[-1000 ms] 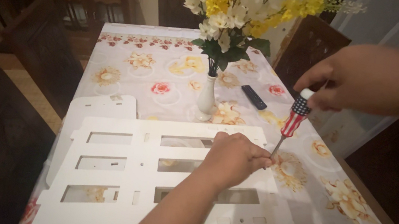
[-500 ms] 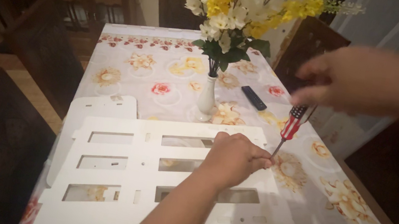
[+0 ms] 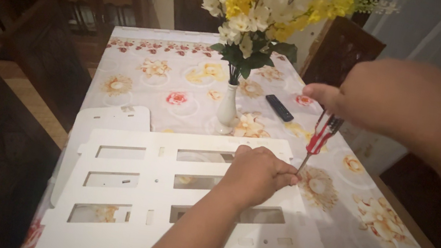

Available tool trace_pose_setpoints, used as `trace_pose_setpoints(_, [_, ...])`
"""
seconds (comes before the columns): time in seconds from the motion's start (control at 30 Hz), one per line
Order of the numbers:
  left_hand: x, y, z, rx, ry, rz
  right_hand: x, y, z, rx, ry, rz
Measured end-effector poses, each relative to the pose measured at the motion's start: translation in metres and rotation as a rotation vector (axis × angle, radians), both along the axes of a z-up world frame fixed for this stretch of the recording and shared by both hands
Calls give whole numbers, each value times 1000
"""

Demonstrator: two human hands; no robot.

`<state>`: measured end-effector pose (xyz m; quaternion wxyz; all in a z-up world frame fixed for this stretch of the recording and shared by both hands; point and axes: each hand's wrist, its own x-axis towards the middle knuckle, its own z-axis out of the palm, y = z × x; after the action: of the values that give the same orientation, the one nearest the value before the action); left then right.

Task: The person assembles a white plastic storage unit by inserting and tightening screws into pre-drilled holes on the side panels. They repeatedly reposition the unit on the table to access different screw locations and continue fastening the panels together.

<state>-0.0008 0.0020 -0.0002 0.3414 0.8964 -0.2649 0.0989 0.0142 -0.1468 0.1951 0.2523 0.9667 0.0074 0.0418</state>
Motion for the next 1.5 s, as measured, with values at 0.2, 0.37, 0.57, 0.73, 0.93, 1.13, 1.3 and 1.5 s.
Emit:
trace_pose_setpoints(0.2, [2, 0, -5, -21, -44, 2, 2, -12, 10, 243, -43, 597])
trace_pose_setpoints(0.37, [2, -1, -9, -49, -87, -5, -9, -4, 21, 138, 202, 217])
trace_pose_setpoints(0.57, [3, -1, -8, -9, -53, 3, -19, 9, 9, 62, 16, 31])
trace_pose_setpoints(0.73, [1, -1, -4, -27, -95, -4, -21, 16, 6, 197, 59, -153])
trace_pose_setpoints(0.93, [1, -2, -3, 32, -70, 5, -38, 7, 6, 627, 196, 50])
trace_pose_setpoints(1.13, [-6, 3, -1, 17, -83, -18, -40, -16, 8, 598, 146, -37])
trace_pose_setpoints(1.3, [-33, 38, 4, -100, 87, 23, -56, -77, -18, 877, -154, -93])
trace_pose_setpoints(1.5, [-104, 114, 2, -39, -444, 495, -86, -125, -182, 1283, -343, -428])
